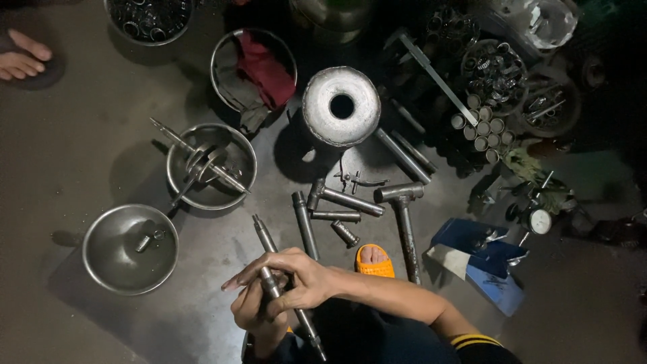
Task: The person assembles various metal components on a workbench. They use a hammer to tap parts together and a cloth to wipe surfaces, handling multiple cylindrical and rod-shaped pieces throughout the process.
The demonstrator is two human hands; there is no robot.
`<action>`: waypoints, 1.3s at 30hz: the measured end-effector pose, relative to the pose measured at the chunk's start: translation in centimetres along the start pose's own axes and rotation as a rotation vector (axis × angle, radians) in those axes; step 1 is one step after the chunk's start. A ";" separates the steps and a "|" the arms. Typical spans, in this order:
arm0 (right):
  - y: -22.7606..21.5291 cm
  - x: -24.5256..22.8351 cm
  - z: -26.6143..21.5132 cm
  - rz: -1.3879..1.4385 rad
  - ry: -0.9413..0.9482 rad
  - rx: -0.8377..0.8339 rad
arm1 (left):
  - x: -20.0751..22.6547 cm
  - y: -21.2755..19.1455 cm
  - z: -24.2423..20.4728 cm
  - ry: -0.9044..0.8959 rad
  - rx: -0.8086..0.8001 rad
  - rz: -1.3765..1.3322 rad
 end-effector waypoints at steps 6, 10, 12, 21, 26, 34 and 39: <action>-1.5 -0.9 -0.3 -0.026 -0.058 0.025 | 3.8 0.8 3.3 0.099 -0.161 -0.041; -5.3 -4.6 0.4 -0.533 -0.173 0.126 | 2.0 5.7 4.5 0.177 -0.658 -0.136; -7.2 -5.7 1.0 -0.682 -0.206 0.176 | 3.6 8.0 5.6 0.232 -0.778 -0.048; -21.0 -15.3 6.7 -0.715 -0.372 0.313 | 16.8 18.2 17.7 0.273 -0.704 -0.085; -26.6 -15.0 7.1 -0.674 -0.317 0.308 | 18.1 22.9 20.2 0.254 -0.684 -0.145; -28.6 -12.0 5.3 -0.614 -0.299 0.425 | 13.7 25.5 21.0 0.167 -0.749 -0.147; -28.8 -11.4 4.9 -0.661 -0.270 0.453 | 10.0 26.8 20.6 0.120 -0.773 -0.224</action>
Point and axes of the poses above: each hand's wrist, its own z-axis towards the middle knuckle, its own y-axis out of the palm, x = y × z, the point moved 10 cm from there along z, towards the middle knuckle, and after that the axes turned 15 degrees about -y, right-handed, at the moved point
